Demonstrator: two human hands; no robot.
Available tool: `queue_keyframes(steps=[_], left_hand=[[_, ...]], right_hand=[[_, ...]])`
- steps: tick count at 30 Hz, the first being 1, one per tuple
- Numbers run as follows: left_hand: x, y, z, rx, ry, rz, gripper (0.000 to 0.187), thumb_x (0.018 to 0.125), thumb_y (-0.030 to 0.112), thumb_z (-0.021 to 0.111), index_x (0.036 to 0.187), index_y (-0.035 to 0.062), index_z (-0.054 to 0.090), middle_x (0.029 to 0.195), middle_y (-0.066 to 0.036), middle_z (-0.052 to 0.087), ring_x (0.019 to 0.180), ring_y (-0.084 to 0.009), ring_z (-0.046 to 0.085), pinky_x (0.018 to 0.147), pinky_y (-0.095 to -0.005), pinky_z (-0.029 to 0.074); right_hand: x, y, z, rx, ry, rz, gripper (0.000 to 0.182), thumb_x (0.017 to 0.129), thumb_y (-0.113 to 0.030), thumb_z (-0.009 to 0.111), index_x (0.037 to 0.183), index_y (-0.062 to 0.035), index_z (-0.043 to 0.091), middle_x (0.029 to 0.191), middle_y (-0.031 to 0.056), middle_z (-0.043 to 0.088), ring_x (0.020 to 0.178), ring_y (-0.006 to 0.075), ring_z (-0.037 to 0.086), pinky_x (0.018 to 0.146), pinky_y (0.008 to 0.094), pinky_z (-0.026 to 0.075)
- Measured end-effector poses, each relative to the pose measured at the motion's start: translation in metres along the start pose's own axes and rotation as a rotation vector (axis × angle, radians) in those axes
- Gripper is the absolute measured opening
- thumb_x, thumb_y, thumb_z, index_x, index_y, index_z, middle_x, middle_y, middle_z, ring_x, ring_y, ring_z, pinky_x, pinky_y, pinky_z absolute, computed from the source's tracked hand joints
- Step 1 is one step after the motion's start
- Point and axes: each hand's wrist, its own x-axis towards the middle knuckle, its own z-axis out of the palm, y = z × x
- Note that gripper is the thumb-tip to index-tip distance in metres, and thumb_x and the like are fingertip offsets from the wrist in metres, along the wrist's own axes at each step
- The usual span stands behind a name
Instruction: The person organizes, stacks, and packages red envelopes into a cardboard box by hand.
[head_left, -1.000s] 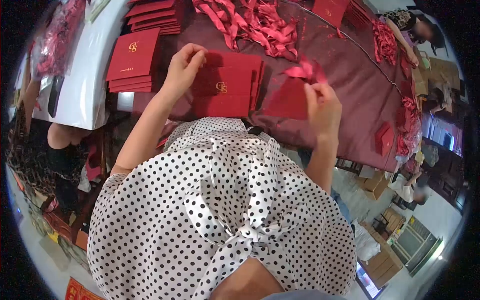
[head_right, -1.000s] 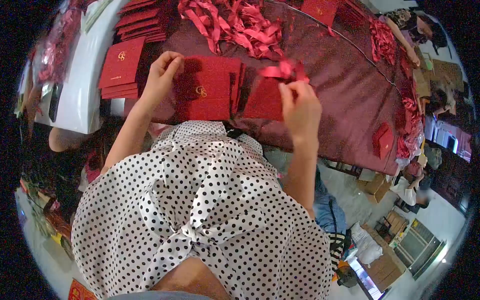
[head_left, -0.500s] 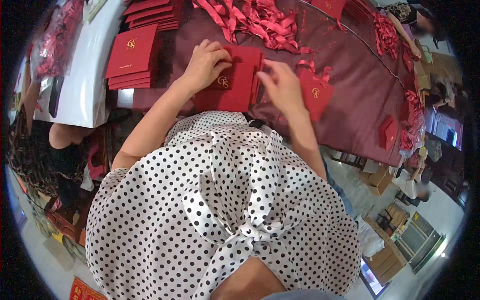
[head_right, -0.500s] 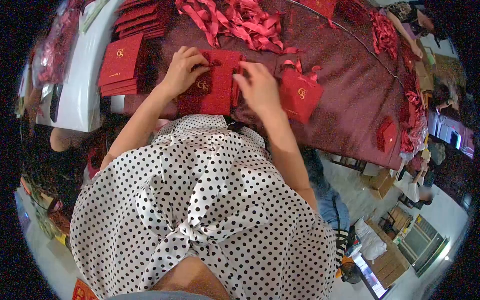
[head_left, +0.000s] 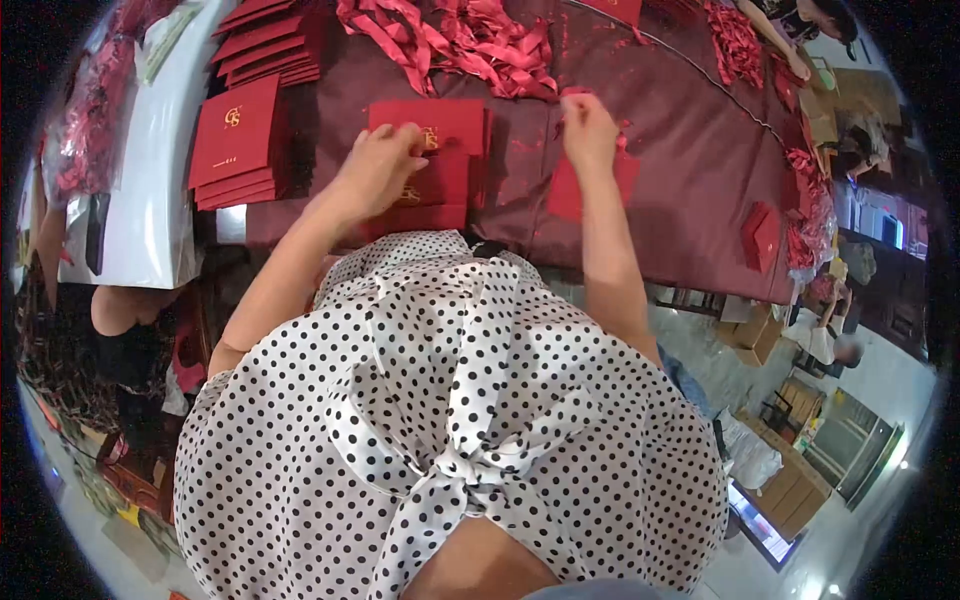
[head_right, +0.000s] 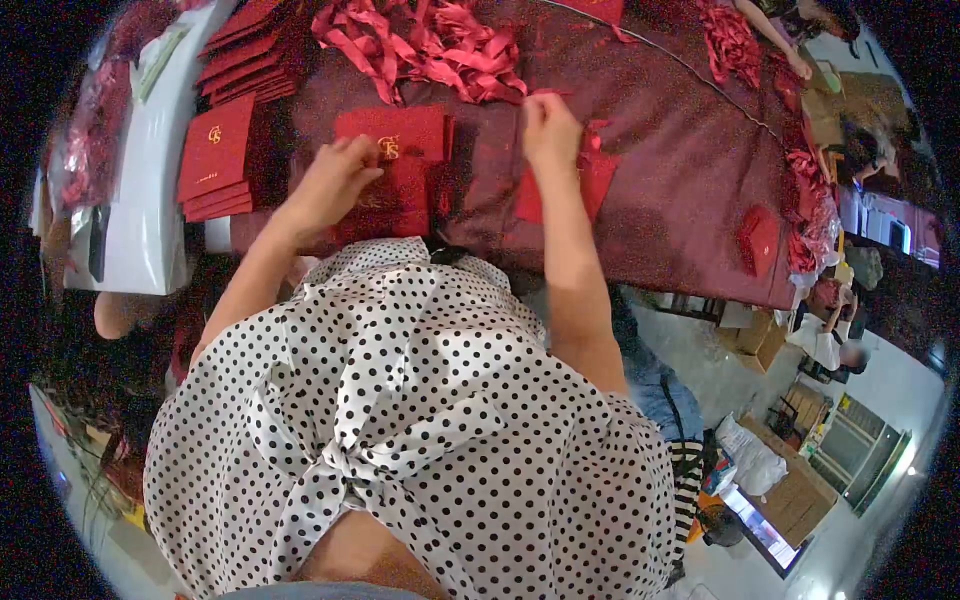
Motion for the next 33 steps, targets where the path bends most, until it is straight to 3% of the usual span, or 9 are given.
queue_keyframes(steps=[3,4,7,10,16,21,25,27,33], left_hand=[[0.014,-0.007,-0.035,-0.035,0.07,-0.001,0.014,0.084,0.015,0.057,0.092,0.0037,0.058,0.085,-0.017,0.058,0.081,-0.0347,0.055,0.071,-0.0399,0.045],[0.017,0.002,-0.045,-0.146,0.146,-0.035,0.016,0.086,0.015,0.056,0.09,0.0002,0.057,0.08,-0.013,0.059,0.075,-0.0242,0.057,0.068,-0.0334,0.045],[0.035,0.003,-0.053,-0.563,-0.029,-0.09,0.019,0.089,0.015,0.054,0.087,-0.0038,0.055,0.071,-0.003,0.056,0.069,-0.0067,0.047,0.063,-0.0233,0.042],[0.039,0.008,-0.033,-0.448,-0.138,-0.16,0.02,0.087,0.017,0.058,0.087,-0.0025,0.057,0.07,-0.001,0.057,0.067,-0.0069,0.049,0.061,-0.0244,0.043],[0.03,0.002,-0.005,-0.614,-0.067,-0.189,0.017,0.077,0.01,0.067,0.074,-0.0022,0.056,0.064,0.0,0.055,0.062,-0.0055,0.049,0.056,-0.0243,0.041],[0.034,-0.009,-0.011,-0.559,-0.14,-0.213,0.013,0.077,0.008,0.066,0.081,0.0017,0.055,0.062,0.002,0.05,0.058,-0.0062,0.044,0.054,-0.0242,0.038],[0.039,-0.013,-0.015,-0.581,-0.205,-0.194,0.013,0.078,0.007,0.066,0.083,0.0015,0.055,0.068,0.002,0.052,0.064,-0.0057,0.045,0.058,-0.0226,0.039],[0.038,-0.016,-0.015,-0.711,-0.214,-0.186,0.013,0.079,0.006,0.065,0.085,0.0015,0.055,0.074,0.002,0.052,0.07,-0.0051,0.046,0.063,-0.0206,0.039],[0.042,-0.032,-0.014,-1.014,-0.381,-0.236,0.01,0.081,0.004,0.063,0.087,0.0046,0.055,0.08,0.005,0.054,0.075,-0.0035,0.048,0.068,-0.0198,0.04]], right_hand=[[0.034,0.042,-0.02,-0.161,-0.023,0.235,0.022,0.082,-0.027,0.059,0.086,-0.0053,0.065,0.085,0.0162,0.065,0.077,0.0328,0.063,0.068,0.039,0.048],[0.042,0.054,-0.019,-0.312,-0.03,0.2,0.032,0.081,-0.036,0.059,0.092,-0.0069,0.066,0.078,0.0151,0.066,0.079,0.0297,0.065,0.071,0.0399,0.049],[0.065,0.068,-0.005,-0.537,-0.229,0.393,0.041,0.079,-0.043,0.058,0.096,-0.0066,0.067,0.089,0.0188,0.065,0.09,0.0334,0.062,0.079,0.0429,0.048],[0.063,0.063,0.008,-0.588,-0.273,0.576,0.048,0.077,-0.047,0.059,0.1,-0.0053,0.066,0.105,0.0206,0.061,0.102,0.0376,0.057,0.087,0.044,0.046],[0.067,0.052,0.012,-0.561,-0.13,0.138,0.029,0.081,-0.034,0.055,0.092,-0.0098,0.066,0.09,0.0166,0.065,0.087,0.037,0.061,0.075,0.0466,0.048],[0.07,0.06,0.02,-0.416,-0.097,0.062,0.032,0.08,-0.038,0.058,0.088,-0.0091,0.069,0.081,0.015,0.066,0.079,0.033,0.064,0.075,0.0402,0.049],[0.071,0.024,0.017,0.035,0.026,0.193,0.029,0.079,-0.029,0.066,0.084,-0.0008,0.066,0.074,0.0095,0.067,0.065,0.0159,0.062,0.064,0.0274,0.049],[0.061,-0.007,0.008,0.747,-0.03,0.328,0.014,0.082,-0.015,0.065,0.082,-0.0004,0.063,0.075,0.0082,0.066,0.06,0.009,0.056,0.055,0.0213,0.044],[0.003,-0.092,-0.012,0.714,-0.379,0.24,0.014,0.082,-0.008,0.064,0.089,-0.001,0.055,0.075,0.0052,0.062,0.059,0.0077,0.056,0.053,0.0212,0.046]])
